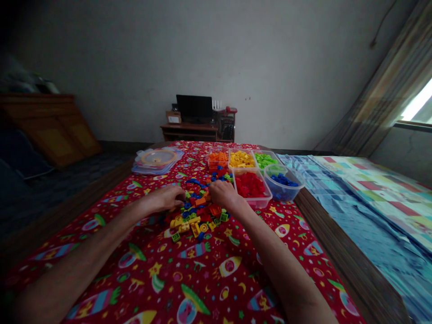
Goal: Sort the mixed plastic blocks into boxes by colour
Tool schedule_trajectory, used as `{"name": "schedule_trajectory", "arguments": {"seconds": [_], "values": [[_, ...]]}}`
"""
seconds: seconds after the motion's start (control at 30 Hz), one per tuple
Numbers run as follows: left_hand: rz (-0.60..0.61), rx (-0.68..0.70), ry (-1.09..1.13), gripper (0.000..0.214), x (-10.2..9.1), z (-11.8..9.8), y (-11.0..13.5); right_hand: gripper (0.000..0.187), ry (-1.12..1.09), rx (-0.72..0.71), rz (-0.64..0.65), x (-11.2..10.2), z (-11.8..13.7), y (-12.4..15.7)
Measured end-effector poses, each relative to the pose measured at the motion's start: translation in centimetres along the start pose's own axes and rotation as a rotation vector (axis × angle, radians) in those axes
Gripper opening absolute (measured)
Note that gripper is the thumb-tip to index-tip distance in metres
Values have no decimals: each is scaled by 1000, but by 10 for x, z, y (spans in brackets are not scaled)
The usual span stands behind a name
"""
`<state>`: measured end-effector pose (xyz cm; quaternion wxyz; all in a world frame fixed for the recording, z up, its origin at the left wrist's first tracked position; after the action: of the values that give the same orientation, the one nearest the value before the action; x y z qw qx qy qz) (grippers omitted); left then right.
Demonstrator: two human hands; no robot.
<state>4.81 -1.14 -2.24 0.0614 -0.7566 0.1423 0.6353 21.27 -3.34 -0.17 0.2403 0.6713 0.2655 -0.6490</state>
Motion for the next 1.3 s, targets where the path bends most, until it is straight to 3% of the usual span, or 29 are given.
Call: {"name": "schedule_trajectory", "arguments": {"seconds": [0.27, 0.5, 0.77, 0.87, 1.0, 1.1, 1.3], "values": [[-71, 49, -4, 17, -3, -1, -1, 25, -93, -20, -24, -10, -1, 5], [14, 40, 23, 19, 7, -19, 4, 22, -62, 10, -101, -4, -1, 1], [-27, 53, 20, 29, 5, -14, 3, 43, -80, 30, -302, -10, -7, 2], [-2, 35, 147, 32, 2, -5, -1, 41, -198, 33, -404, -15, -6, 0], [141, 32, 535, 41, -1, 2, -5, 32, -414, 42, -437, -15, -2, -6], [232, -4, 831, 51, -1, 3, -5, 30, -531, -35, -467, -13, 8, -11], [223, -62, 1129, 68, 3, -8, -2, 30, -545, -241, -495, -4, 30, -12]]}}
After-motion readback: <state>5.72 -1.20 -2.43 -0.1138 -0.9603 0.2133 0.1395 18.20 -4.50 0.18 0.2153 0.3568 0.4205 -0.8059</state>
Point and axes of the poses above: each hand's wrist, its own y-axis away from the middle knuckle, its own x-axis out of the palm, z = x × y, the point moved 6 cm from there along -y, towards the middle knuckle, and after that the axes turned 13 degrees about -x, right-handed, at the moved point
